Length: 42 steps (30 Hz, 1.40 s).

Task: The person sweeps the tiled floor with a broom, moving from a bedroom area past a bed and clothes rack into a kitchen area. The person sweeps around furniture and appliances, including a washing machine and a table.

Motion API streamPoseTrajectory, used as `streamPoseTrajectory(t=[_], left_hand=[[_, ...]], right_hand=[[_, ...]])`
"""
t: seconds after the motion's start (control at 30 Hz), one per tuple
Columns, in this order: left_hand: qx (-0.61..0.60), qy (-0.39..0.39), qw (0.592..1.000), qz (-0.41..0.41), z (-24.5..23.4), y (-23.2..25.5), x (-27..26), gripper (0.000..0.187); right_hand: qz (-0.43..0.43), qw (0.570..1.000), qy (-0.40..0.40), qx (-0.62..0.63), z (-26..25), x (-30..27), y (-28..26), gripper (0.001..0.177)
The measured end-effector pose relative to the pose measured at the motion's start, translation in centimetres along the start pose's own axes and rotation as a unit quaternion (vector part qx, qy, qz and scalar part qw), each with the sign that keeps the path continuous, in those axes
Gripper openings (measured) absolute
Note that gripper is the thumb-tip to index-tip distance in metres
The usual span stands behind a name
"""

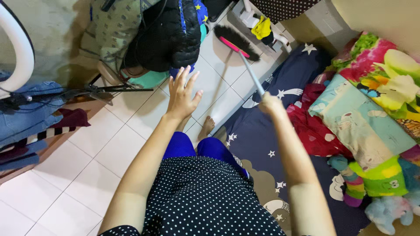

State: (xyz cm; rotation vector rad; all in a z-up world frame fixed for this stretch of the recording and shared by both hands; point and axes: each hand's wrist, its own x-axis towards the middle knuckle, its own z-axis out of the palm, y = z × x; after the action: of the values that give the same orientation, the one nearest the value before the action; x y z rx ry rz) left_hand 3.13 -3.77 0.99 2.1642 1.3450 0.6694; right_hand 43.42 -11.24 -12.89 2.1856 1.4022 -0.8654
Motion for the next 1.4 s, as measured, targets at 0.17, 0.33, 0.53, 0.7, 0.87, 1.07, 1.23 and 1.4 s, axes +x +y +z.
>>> streamPoseTrajectory(t=[0.17, 0.33, 0.53, 0.7, 0.87, 1.07, 1.23, 1.4], left_hand=[[-0.001, 0.000, 1.000, -0.022, -0.1, 0.6, -1.8, 0.062], [0.007, 0.006, 0.999, -0.043, -1.3, 1.1, -3.1, 0.062], [0.022, 0.010, 0.999, -0.035, -1.7, 1.5, -4.2, 0.062], [0.003, -0.001, 1.000, -0.010, -0.4, 2.1, -3.1, 0.063], [-0.015, -0.012, 1.000, 0.017, 0.8, 3.5, -2.1, 0.060], [-0.003, -0.011, 1.000, 0.016, -0.2, 3.2, -2.9, 0.061], [0.009, -0.007, 1.000, -0.008, -2.2, 2.7, -4.6, 0.062], [0.033, -0.015, 0.999, -0.033, -3.3, 2.3, -6.0, 0.061]], right_hand=[[-0.027, 0.999, -0.006, -0.020, -6.6, -1.1, -0.4, 0.034], [0.021, 1.000, 0.023, 0.002, -4.4, -1.3, -4.9, 0.035], [-0.030, 0.999, -0.009, -0.021, 0.3, -4.9, -7.9, 0.031], [-0.119, 0.980, -0.117, -0.105, -3.3, -10.8, -6.3, 0.035], [-0.076, 0.979, -0.181, -0.058, -10.3, -13.1, -1.6, 0.045], [-0.112, 0.981, -0.087, -0.129, -11.8, -9.5, 2.7, 0.032], [-0.019, 0.999, -0.014, -0.031, -9.1, -5.3, -1.1, 0.042], [0.008, 1.000, -0.012, 0.012, -4.8, -3.8, -4.9, 0.042]])
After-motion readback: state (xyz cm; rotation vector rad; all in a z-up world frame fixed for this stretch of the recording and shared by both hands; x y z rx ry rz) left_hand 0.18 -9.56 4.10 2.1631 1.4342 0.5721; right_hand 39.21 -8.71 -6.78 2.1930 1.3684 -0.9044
